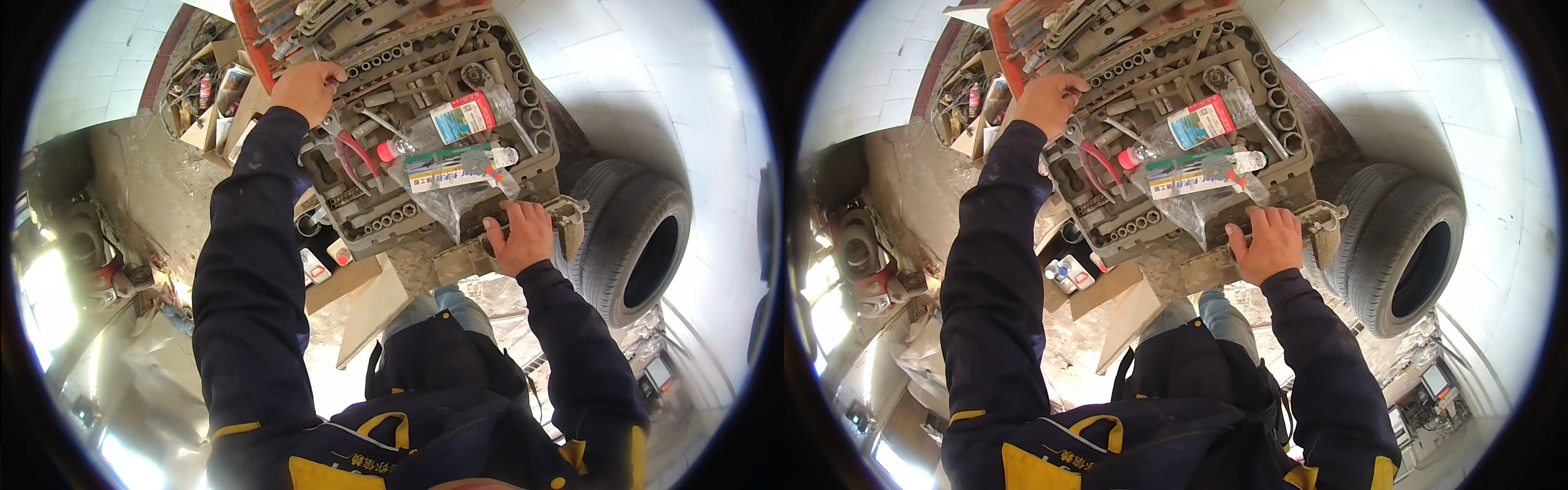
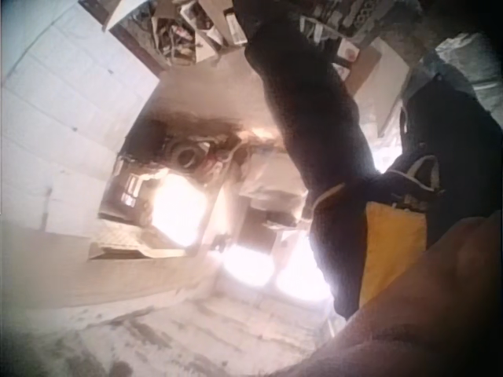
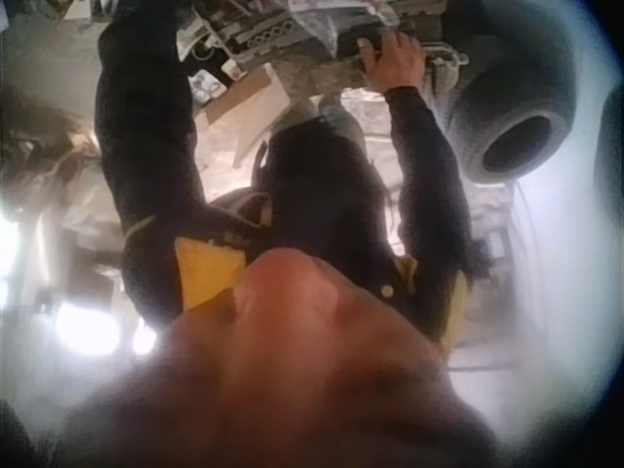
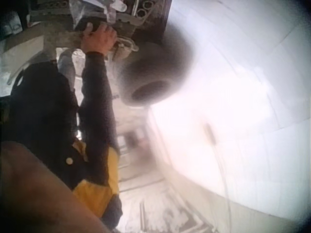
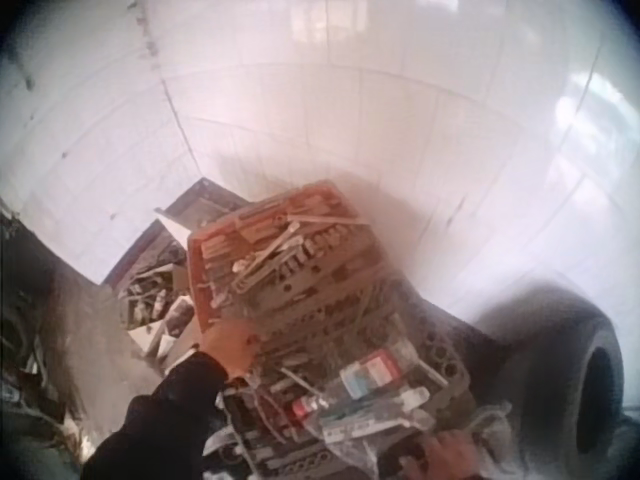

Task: The person opens a toolbox and rearranges various hand tools, including wrenches, sockets, and pliers, into their designated slots. They also move a plastic bottle and a small plastic bag within the toolbox. The person briefly walks away and returns to continue organizing.

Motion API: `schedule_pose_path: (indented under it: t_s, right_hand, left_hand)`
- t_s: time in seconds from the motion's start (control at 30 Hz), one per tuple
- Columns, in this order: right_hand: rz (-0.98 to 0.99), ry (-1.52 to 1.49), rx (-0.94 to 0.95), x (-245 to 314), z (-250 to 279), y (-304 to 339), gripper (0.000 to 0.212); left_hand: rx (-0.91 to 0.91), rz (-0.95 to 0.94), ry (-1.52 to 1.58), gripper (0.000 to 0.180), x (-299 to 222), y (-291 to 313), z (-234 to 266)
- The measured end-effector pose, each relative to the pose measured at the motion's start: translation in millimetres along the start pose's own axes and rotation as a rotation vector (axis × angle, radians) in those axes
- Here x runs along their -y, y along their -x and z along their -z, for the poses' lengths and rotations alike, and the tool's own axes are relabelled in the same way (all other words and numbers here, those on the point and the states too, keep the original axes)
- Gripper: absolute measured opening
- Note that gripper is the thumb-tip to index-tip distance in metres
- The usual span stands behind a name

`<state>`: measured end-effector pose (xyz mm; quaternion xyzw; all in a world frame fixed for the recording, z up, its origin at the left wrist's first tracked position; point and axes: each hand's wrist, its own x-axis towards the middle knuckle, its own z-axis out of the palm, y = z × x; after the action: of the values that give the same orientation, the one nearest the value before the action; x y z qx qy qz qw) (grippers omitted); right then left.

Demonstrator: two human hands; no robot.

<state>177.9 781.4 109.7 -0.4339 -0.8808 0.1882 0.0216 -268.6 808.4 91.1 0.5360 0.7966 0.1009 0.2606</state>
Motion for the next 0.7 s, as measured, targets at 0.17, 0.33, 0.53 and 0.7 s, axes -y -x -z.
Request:
schedule_pose_path:
  t_s: [0.17, 0.33, 0.53, 0.7]
  right_hand:
    - [0.005, -0.006, -0.001, -2, 1, -2, 0.037]
    - [0.011, -0.010, -0.007, -3, 0, -4, 0.035]
    - [0.008, -0.037, -0.028, -6, 0, -5, 0.033]
    - [-0.015, -0.037, -0.012, -7, 1, -5, 0.032]
  left_hand:
    - [0.070, -0.123, -0.168, 0.021, -4, -5, -1]
    - [0.127, -0.175, -0.179, 0.019, -6, -15, -6]
    - [0.130, -0.168, -0.144, 0.019, 0, -22, -15]
    - [0.010, -0.237, -0.201, 0.022, -1, -15, -22]
